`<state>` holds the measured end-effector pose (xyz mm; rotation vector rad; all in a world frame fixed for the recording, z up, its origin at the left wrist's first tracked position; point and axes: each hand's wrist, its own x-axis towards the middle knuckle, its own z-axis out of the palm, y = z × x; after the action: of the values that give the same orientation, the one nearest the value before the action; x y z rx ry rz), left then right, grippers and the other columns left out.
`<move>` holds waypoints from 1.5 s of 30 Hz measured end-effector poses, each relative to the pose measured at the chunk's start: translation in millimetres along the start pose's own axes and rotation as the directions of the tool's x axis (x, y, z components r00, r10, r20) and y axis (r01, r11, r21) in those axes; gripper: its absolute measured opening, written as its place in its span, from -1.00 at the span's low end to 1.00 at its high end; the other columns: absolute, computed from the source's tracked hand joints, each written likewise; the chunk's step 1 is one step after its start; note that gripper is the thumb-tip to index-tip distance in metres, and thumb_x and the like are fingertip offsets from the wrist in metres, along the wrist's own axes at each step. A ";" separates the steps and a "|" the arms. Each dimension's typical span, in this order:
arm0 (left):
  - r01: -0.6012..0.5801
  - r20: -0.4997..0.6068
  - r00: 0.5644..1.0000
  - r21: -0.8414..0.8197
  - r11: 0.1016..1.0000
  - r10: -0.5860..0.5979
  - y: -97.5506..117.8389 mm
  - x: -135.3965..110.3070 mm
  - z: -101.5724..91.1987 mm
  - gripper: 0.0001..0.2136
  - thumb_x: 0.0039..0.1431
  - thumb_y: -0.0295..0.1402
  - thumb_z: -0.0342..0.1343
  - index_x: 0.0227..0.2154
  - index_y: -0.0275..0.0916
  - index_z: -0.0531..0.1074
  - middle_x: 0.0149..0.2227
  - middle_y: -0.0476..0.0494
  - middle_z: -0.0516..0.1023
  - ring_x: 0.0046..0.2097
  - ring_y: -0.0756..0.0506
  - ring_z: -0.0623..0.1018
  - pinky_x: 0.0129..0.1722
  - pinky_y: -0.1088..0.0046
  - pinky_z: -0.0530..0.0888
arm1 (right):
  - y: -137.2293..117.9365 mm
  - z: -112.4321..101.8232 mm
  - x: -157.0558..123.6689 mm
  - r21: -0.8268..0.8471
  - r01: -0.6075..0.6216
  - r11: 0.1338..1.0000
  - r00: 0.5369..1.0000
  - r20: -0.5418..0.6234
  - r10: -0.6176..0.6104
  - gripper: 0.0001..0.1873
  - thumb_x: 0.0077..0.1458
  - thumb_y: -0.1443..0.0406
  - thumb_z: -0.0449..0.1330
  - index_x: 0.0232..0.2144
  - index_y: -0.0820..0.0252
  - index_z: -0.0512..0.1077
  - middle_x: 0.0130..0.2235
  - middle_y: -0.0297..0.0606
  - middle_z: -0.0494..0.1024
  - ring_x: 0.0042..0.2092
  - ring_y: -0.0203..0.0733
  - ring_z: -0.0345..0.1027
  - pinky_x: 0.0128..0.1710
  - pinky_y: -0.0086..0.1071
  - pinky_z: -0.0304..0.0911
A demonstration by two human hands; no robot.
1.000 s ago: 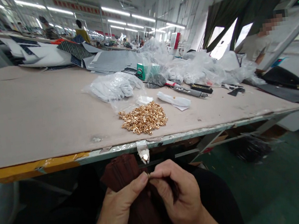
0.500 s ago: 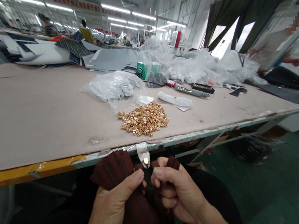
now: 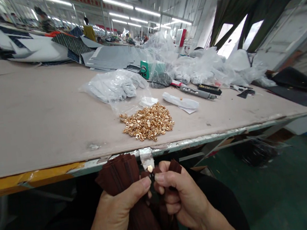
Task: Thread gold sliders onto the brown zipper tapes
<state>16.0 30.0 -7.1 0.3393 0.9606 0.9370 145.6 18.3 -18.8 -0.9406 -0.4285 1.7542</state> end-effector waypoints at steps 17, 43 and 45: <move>-0.086 -0.047 0.995 0.083 0.993 0.090 -3.6 7.9 0.2 -0.82 -0.16 -0.40 0.40 -0.43 -0.24 0.56 -0.50 -0.06 0.63 -0.42 -0.14 0.62 -0.36 0.37 0.55 | -0.4 2.8 3.2 -0.012 0.011 1.000 1.000 -0.002 -0.011 -0.67 -0.13 0.31 0.35 -0.57 0.19 0.20 -0.60 -0.46 0.42 -0.71 -0.61 -0.21 -0.78 -0.70 -0.30; -0.252 -0.075 0.961 0.145 0.957 0.265 -0.6 10.1 3.5 -0.79 -0.30 -0.43 0.45 -0.54 -0.20 0.55 -0.53 0.00 0.64 -0.48 -0.08 0.58 -0.46 0.46 0.56 | 4.0 6.4 2.5 -0.015 0.133 0.991 0.991 -0.006 -0.133 -0.59 -0.12 0.20 0.44 -0.54 0.22 0.26 -0.60 -0.47 0.45 -0.73 -0.63 -0.19 -0.82 -0.72 -0.19; -0.223 -0.071 0.970 0.118 0.968 0.232 -0.6 9.0 2.7 -0.78 -0.28 -0.44 0.45 -0.50 -0.19 0.56 -0.50 0.00 0.65 -0.46 -0.09 0.58 -0.45 0.45 0.57 | 4.8 5.8 1.3 -0.018 0.123 0.992 0.992 -0.011 -0.123 -0.60 -0.10 0.21 0.44 -0.53 0.21 0.26 -0.59 -0.47 0.46 -0.73 -0.62 -0.18 -0.82 -0.72 -0.19</move>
<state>20.7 37.3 -10.9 0.5144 1.0683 1.1176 138.0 18.6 -18.9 -0.9172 -0.4846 1.6347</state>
